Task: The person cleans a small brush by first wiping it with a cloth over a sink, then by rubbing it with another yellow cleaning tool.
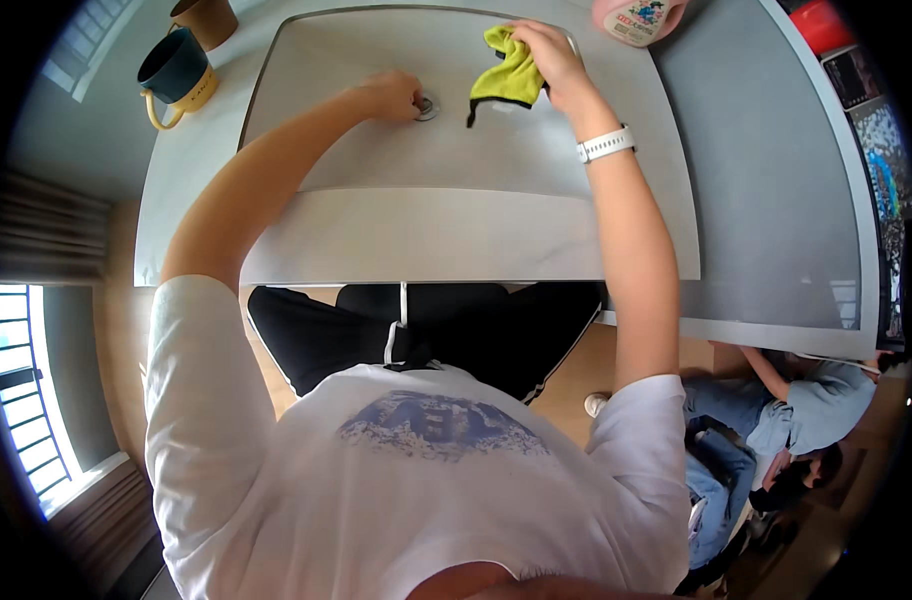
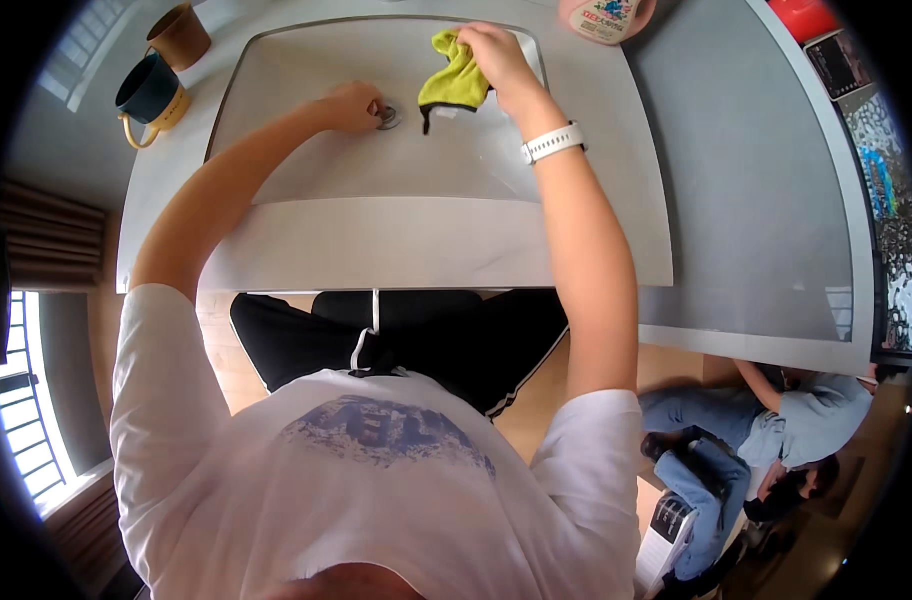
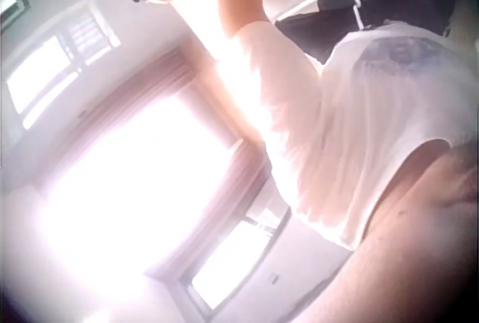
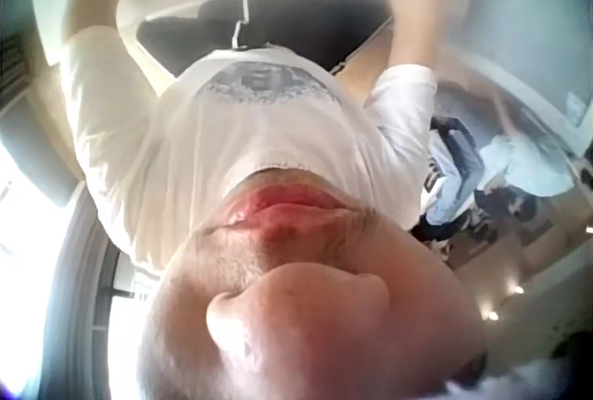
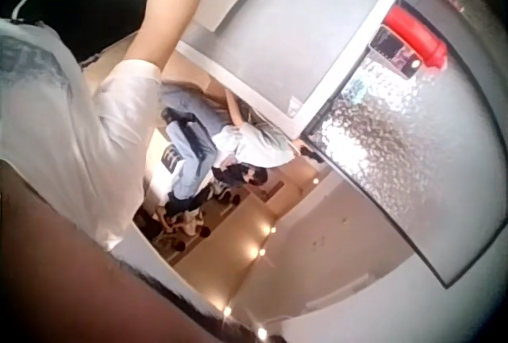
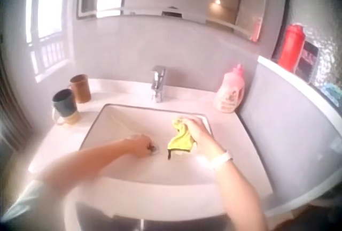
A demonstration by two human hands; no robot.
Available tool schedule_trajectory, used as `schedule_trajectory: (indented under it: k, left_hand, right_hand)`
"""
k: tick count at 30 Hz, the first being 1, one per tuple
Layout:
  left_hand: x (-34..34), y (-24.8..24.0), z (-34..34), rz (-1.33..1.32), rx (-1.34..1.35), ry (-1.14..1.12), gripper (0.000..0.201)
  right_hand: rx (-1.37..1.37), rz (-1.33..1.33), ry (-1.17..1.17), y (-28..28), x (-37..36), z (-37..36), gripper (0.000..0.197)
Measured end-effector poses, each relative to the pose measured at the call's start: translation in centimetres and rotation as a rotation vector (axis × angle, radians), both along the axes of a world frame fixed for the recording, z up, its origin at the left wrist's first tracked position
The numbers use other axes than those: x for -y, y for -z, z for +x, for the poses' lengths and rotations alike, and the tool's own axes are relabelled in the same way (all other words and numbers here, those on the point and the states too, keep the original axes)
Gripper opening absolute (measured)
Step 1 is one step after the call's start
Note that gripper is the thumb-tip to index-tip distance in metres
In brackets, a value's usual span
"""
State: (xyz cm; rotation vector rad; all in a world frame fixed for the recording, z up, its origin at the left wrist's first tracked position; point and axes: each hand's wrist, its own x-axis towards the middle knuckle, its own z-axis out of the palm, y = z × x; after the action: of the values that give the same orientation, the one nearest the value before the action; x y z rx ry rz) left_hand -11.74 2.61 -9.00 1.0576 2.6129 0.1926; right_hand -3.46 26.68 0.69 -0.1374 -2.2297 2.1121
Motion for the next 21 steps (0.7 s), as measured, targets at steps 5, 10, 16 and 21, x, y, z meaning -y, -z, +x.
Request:
schedule_trajectory:
  k: [5,10,16,21]
  left_hand:
    - [-1.2,1.4,-0.6,0.183,0.050,-0.137,0.038]
    - [-2.7,1.7,-1.4,-0.005,0.097,0.017,0.043]
    - [-1.2,-2.1,-0.6,0.533,0.044,-0.202,0.043]
    - [-3.4,-7.0,4.7,1.133,0.062,-0.050,0.046]
  right_hand:
    - [-0.016,0.128,0.022,3.1,-2.3,-1.0,0.028]
    - [-0.090,0.162,0.070,4.0,-2.2,-2.4,0.028]
    - [-0.089,0.103,0.062,3.9,-0.1,-2.5,0.024]
    - [0.114,-0.448,-0.271,1.1,2.6,-0.1,0.030]
